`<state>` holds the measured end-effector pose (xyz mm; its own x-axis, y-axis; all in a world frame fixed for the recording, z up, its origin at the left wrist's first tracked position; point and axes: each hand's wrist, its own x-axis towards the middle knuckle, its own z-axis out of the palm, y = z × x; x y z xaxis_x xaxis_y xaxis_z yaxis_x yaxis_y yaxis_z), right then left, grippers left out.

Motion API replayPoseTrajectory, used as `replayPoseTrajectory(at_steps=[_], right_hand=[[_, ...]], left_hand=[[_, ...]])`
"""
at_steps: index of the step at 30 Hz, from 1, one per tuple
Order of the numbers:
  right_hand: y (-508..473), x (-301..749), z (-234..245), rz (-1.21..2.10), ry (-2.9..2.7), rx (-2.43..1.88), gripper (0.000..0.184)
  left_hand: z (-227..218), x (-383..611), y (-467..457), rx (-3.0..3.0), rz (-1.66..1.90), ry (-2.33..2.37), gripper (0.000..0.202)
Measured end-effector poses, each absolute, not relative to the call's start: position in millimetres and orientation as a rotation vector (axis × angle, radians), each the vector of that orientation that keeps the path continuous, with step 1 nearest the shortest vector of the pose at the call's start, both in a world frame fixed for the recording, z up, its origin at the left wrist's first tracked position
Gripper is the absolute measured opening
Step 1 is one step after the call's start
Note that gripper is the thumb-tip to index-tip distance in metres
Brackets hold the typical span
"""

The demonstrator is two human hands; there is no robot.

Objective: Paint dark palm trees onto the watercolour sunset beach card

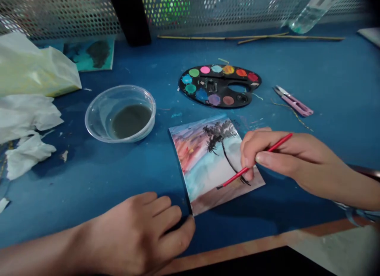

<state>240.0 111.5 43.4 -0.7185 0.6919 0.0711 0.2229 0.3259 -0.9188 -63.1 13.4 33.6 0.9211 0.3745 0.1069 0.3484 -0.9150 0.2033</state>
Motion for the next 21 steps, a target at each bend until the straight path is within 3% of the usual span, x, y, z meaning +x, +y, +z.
replayPoseTrajectory(at_steps=[21], right_hand=[[110,237,40,1.133,-2.276,-0.858,0.021]], left_hand=[[23,-65,6,2.751,0.321,0.658,0.034]])
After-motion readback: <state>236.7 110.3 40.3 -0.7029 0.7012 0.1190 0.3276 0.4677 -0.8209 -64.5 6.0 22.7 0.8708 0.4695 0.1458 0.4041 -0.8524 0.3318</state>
